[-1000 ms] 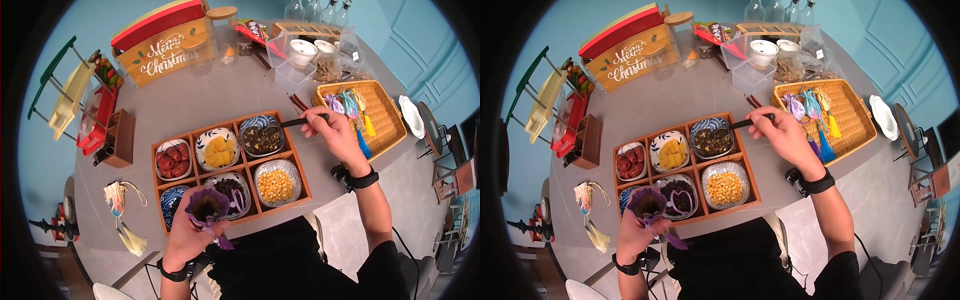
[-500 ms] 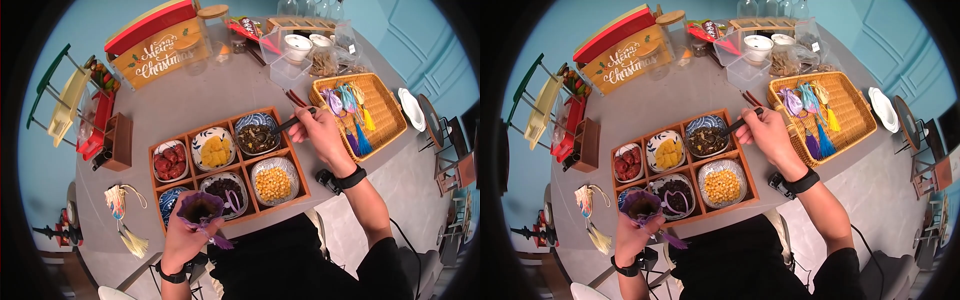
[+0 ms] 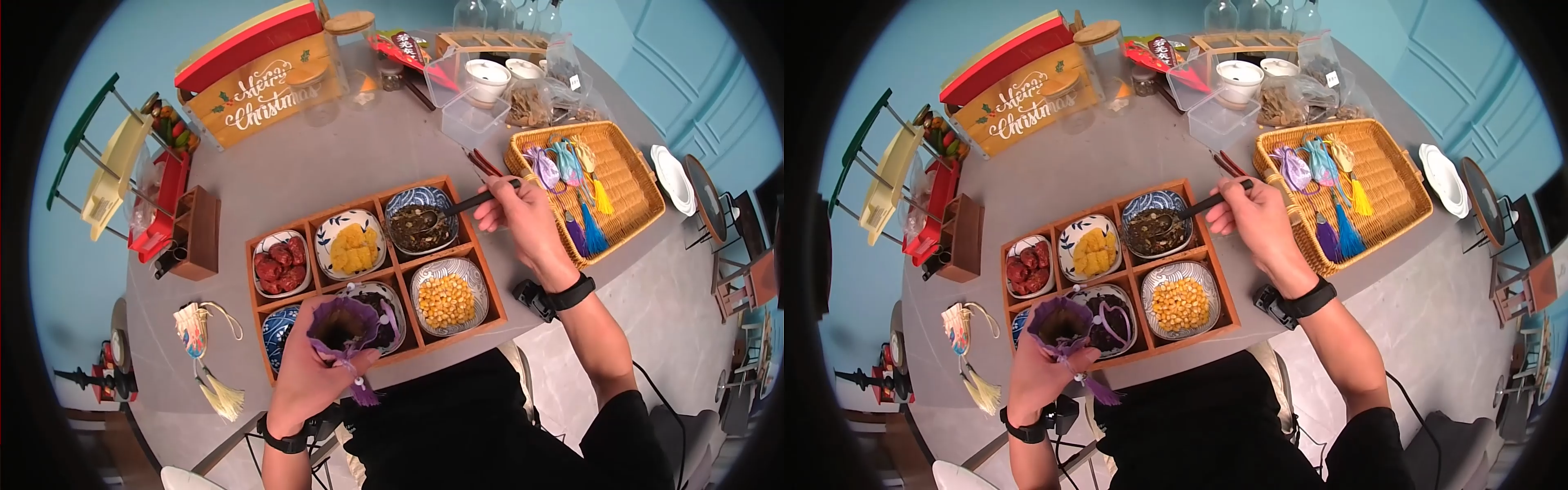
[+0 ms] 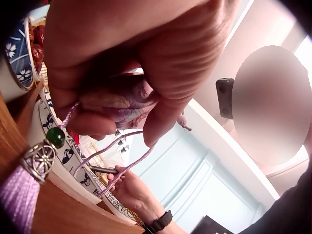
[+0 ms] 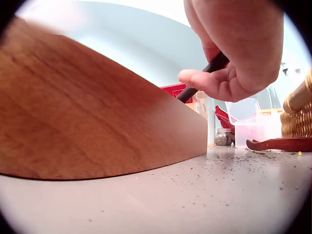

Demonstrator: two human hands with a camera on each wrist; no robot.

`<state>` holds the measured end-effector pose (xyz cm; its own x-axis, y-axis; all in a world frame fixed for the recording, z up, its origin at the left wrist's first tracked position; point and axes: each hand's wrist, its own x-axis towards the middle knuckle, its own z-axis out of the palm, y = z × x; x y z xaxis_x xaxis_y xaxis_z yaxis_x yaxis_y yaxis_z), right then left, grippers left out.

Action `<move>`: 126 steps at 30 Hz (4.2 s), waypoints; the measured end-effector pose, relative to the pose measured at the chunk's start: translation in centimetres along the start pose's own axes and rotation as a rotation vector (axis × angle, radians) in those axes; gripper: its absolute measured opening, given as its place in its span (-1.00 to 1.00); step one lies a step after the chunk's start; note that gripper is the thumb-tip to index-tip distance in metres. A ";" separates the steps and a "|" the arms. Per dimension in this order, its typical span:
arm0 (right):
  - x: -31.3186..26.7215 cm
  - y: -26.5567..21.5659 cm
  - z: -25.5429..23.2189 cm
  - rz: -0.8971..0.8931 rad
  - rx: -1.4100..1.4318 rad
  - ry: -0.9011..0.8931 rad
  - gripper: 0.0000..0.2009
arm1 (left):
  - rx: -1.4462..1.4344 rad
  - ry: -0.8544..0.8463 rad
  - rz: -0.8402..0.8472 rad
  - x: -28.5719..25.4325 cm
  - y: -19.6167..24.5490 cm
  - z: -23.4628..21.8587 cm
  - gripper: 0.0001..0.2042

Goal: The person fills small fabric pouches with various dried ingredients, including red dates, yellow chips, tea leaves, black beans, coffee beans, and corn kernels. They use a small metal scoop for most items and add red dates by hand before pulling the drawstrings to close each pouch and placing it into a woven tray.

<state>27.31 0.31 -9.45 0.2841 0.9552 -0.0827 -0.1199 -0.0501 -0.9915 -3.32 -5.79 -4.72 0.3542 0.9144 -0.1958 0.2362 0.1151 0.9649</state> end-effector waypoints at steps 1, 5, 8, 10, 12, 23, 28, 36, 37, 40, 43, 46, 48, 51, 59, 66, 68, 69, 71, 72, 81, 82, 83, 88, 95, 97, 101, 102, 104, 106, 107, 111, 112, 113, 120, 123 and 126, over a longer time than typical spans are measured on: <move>0.0 0.0 -0.2 -0.003 0.000 -0.004 -0.73 | -0.024 0.014 -0.001 0.2 0.1 0.1 -0.45; -0.1 -0.2 -1.5 -0.006 0.041 0.062 -0.72 | 0.044 -0.014 0.050 1.2 -0.1 0.3 -0.45; -0.7 -0.9 -2.2 -0.014 0.051 0.078 -0.71 | -0.015 -0.033 -0.033 1.9 0.1 0.6 -0.45; -1.1 -1.7 -2.5 -0.021 0.062 0.103 -0.71 | -0.029 -0.038 -0.036 2.4 0.3 1.0 -0.47; -1.5 -2.5 -2.9 -0.043 0.065 0.097 -0.71 | 0.001 -0.034 -0.052 2.9 0.8 1.4 -0.47; -7.1 -7.3 1.9 -0.109 -0.051 -0.181 -0.78 | 0.060 -0.082 -0.024 4.3 0.6 2.2 -0.44; -8.0 -8.0 1.8 -0.286 -0.249 -0.548 -0.82 | -0.010 -0.080 -0.050 3.8 0.1 1.8 -0.41; -5.1 -6.5 -1.1 -0.308 -0.076 -0.255 -0.80 | -0.116 0.052 0.031 2.8 -0.7 0.7 -0.52; -4.8 -6.1 -1.0 -0.305 -0.209 -0.273 -0.80 | -0.145 0.095 0.052 2.5 -1.0 0.6 -0.53; -4.6 -5.3 -0.4 -0.279 -0.386 -0.322 -0.80 | -0.129 0.073 -0.016 1.4 -0.8 -0.2 -0.53; -3.9 -5.2 0.6 -0.371 -0.537 -0.489 -0.79 | -0.088 0.044 -0.029 1.0 -0.9 -0.4 -0.52; -3.0 -4.7 0.2 -0.437 -0.631 -0.613 -0.79 | -0.066 0.020 -0.032 0.6 -0.5 -0.3 -0.50; -2.7 -5.6 -0.6 -0.351 -0.646 -0.569 -0.77 | -0.095 0.029 -0.013 0.4 -0.5 -0.4 -0.50; -2.9 -6.9 -1.0 -0.350 -0.656 -0.519 -0.75 | -0.145 0.049 -0.003 0.2 -0.9 -0.6 -0.49; -1.5 -7.1 -1.0 -0.313 -0.631 -0.593 -0.78 | -0.136 0.026 -0.027 0.0 -0.7 -0.5 -0.47; -1.0 -8.5 -0.2 -0.188 -0.699 -0.433 -0.77 | -0.167 0.010 -0.061 -0.4 -0.7 -0.3 -0.43; -0.5 -6.9 0.2 -0.222 -0.578 -0.440 -0.75 | -0.215 0.042 -0.037 -0.7 -1.0 -0.2 -0.40; -0.3 -6.7 0.3 -0.237 -0.574 -0.426 -0.74 | -0.215 0.044 -0.036 -0.9 -1.4 -0.4 -0.40; -1.0 -7.5 0.3 -0.241 -0.592 -0.363 -0.74 | -0.233 -0.007 -0.071 -1.4 -2.3 -0.9 -0.34; -1.4 -7.6 0.3 -0.242 -0.608 -0.297 -0.74 | -0.237 -0.001 -0.072 -1.7 -2.6 -0.9 -0.34; -1.8 -6.8 0.4 -0.341 -0.520 -0.264 -0.77 | -0.505 -0.334 0.128 -2.1 -4.3 -1.7 -0.44; -1.5 -6.7 0.3 -0.341 -0.521 -0.264 -0.77 | -0.505 -0.334 0.128 -2.2 -4.4 -1.6 -0.44; -1.1 -6.3 0.0 -0.382 -0.587 -0.269 -0.77 | -0.532 -0.349 0.130 -2.3 -4.6 -1.4 -0.48; -1.3 -5.0 -0.3 -0.363 -0.659 -0.338 -0.73 | -0.378 -0.333 0.027 -3.1 -4.3 -1.0 -0.50; -1.5 -6.4 0.4 -0.506 -0.852 -0.284 -0.73 | -0.223 -0.211 -0.124 -3.9 -2.7 -0.7 -0.48; -1.5 -6.7 1.3 -0.562 -0.884 -0.270 -0.71 | -0.275 -0.241 -0.088 -3.8 -3.2 -1.0 -0.46; -0.7 -8.3 2.1 -0.585 -1.055 -0.254 -0.71 | -0.449 -0.258 0.033 -3.8 -3.2 -1.1 -0.42; -0.6 -8.5 2.4 -0.556 -1.084 -0.281 -0.69 | -0.448 -0.258 0.033 -3.8 -3.4 -0.9 -0.42; -0.1 -8.4 2.8 -0.529 -1.112 -0.304 -0.67 | -0.706 -0.310 -0.025 -4.0 -4.0 -0.2 -0.44; 0.6 -7.2 2.9 -0.489 -0.932 -0.231 -0.61 | -0.696 -0.281 -0.074 -4.5 -3.8 0.9 -0.51; 0.7 -6.8 2.8 -0.488 -0.933 -0.231 -0.61 | -0.658 -0.264 -0.069 -4.6 -3.7 1.3 -0.55; 0.4 -6.8 2.2 -0.439 -0.716 -0.158 -0.57 | -0.582 -0.237 -0.007 -4.6 -3.7 1.0 -0.66; 0.2 -7.2 1.9 -0.416 -0.753 -0.131 -0.56 | -0.558 -0.257 0.036 -4.5 -3.8 0.9 -0.67; 0.0 -7.5 1.8 -0.397 -0.767 -0.136 -0.57 | -0.557 -0.258 0.035 -4.6 -3.7 0.8 -0.67; -0.8 -6.8 2.7 -0.348 -0.647 -0.169 -0.60 | -0.663 -0.310 -0.039 -5.2 -4.3 1.1 -0.58; -0.2 -6.8 1.5 -0.371 -0.625 -0.192 -0.62 | -0.603 -0.230 0.001 -5.3 -4.2 1.0 -0.47; 0.1 -6.3 0.0 -0.338 -0.618 -0.252 -0.66 | -0.575 -0.209 -0.007 -5.3 -4.5 1.2 -0.39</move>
<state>28.11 0.74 -3.18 -0.0248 0.9817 0.1887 0.5129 0.1745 -0.8405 -5.22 -11.65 -8.27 0.5378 0.8243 -0.1766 -0.2666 0.3651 0.8920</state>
